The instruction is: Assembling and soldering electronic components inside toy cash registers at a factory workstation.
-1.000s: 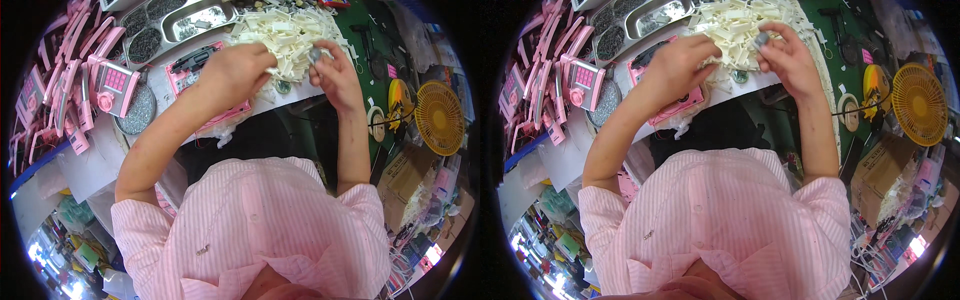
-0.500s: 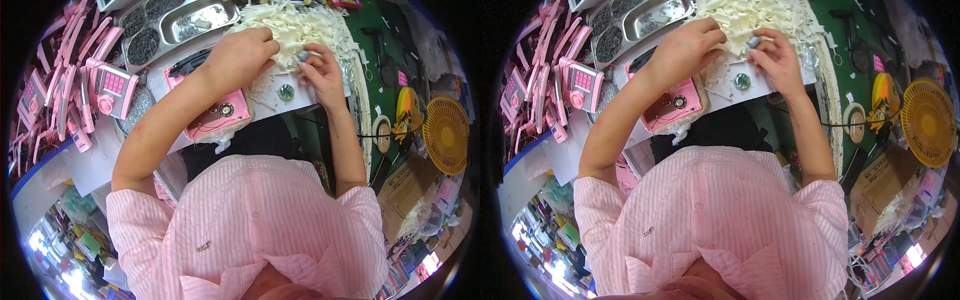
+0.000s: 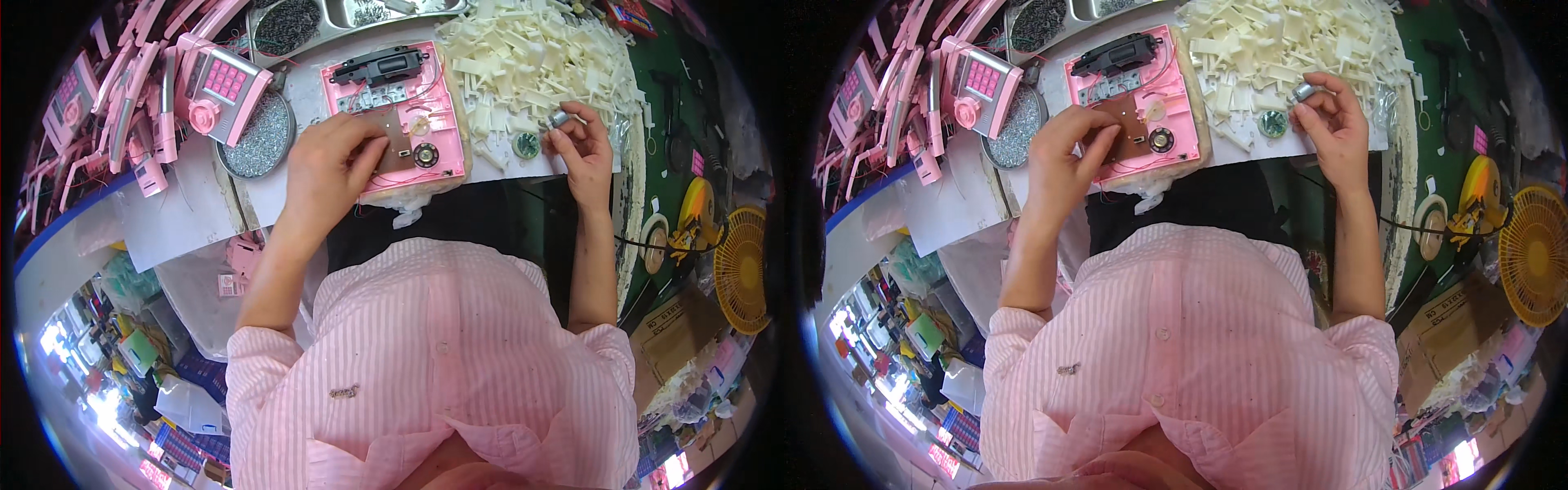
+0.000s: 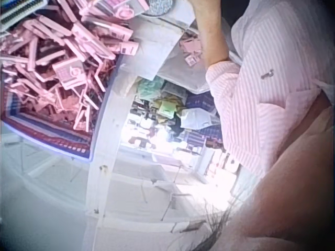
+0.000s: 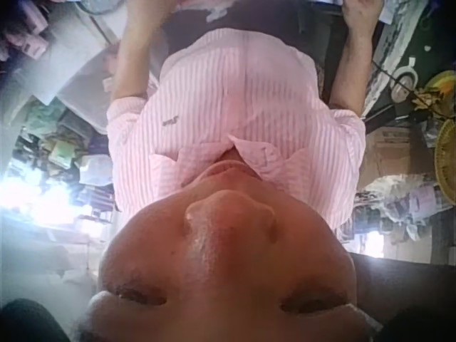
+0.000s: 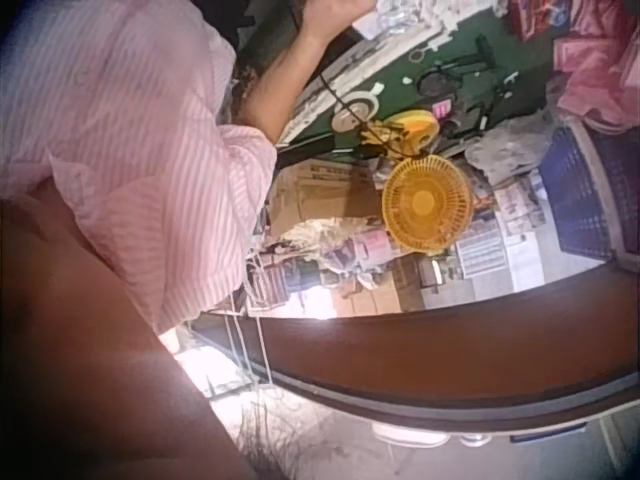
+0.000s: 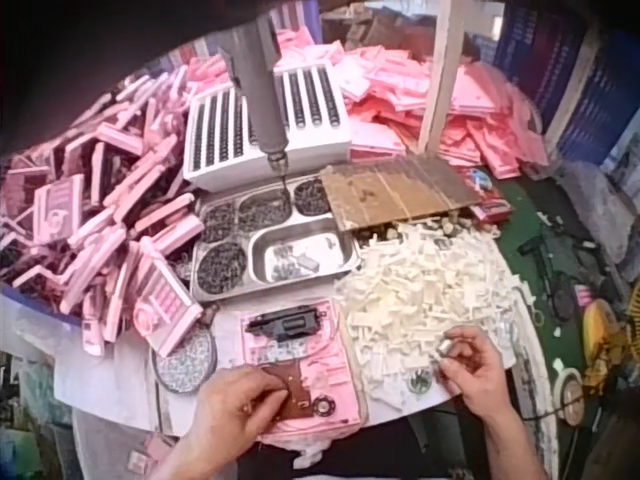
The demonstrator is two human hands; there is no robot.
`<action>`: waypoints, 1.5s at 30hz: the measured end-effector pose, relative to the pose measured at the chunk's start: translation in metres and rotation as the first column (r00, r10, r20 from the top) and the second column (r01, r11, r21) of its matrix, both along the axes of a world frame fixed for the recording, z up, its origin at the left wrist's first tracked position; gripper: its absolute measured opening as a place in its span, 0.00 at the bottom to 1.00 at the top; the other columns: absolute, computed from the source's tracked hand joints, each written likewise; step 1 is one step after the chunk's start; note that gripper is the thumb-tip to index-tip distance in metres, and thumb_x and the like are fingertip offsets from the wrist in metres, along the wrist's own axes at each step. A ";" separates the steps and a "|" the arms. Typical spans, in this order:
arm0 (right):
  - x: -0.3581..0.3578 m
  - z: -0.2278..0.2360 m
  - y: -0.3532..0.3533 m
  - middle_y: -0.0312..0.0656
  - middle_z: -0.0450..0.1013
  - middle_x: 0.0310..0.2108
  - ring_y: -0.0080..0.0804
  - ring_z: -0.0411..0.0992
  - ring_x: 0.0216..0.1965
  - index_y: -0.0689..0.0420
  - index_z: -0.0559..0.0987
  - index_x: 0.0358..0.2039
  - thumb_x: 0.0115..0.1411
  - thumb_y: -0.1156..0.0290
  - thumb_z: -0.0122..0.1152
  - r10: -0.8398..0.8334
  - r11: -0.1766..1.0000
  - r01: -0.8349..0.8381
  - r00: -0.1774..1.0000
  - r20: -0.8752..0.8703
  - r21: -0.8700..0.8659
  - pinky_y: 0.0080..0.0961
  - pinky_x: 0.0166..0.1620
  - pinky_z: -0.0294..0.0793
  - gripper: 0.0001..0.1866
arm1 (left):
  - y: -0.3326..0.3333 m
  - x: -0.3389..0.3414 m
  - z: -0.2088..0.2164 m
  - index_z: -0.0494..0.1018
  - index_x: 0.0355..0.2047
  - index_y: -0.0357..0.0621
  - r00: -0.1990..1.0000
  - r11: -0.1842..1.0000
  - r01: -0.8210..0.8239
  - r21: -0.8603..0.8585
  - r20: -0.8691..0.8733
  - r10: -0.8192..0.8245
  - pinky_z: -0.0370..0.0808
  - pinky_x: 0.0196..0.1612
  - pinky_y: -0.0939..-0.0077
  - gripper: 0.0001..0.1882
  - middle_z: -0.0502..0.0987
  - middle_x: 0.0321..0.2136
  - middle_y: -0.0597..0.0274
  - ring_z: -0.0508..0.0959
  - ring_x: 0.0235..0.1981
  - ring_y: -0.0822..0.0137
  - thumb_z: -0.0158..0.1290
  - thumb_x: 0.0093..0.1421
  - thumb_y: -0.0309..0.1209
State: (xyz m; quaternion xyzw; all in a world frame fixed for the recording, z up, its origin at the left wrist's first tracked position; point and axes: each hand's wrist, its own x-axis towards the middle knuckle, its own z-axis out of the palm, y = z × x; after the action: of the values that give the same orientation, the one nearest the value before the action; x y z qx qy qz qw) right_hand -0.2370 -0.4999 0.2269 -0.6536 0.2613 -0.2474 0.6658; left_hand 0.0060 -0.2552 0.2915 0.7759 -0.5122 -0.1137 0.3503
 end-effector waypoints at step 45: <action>0.054 0.061 -0.027 0.35 0.71 0.30 0.19 0.70 0.27 0.59 0.78 0.47 0.60 0.79 0.58 -0.135 0.801 0.006 0.976 -0.171 -0.599 0.17 0.29 0.68 0.14 | -0.042 0.043 0.002 0.78 0.34 0.41 1.000 0.971 -0.020 -0.237 0.018 0.025 0.70 0.29 0.78 0.05 0.78 0.30 0.62 0.76 0.27 0.69 0.60 0.56 0.24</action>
State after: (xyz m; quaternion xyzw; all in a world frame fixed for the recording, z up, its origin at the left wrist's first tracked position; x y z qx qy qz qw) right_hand -0.1829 -0.5264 0.2878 -0.8407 0.2621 -0.2729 0.3873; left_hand 0.0485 -0.2974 0.2934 0.7355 -0.5168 -0.0399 0.4363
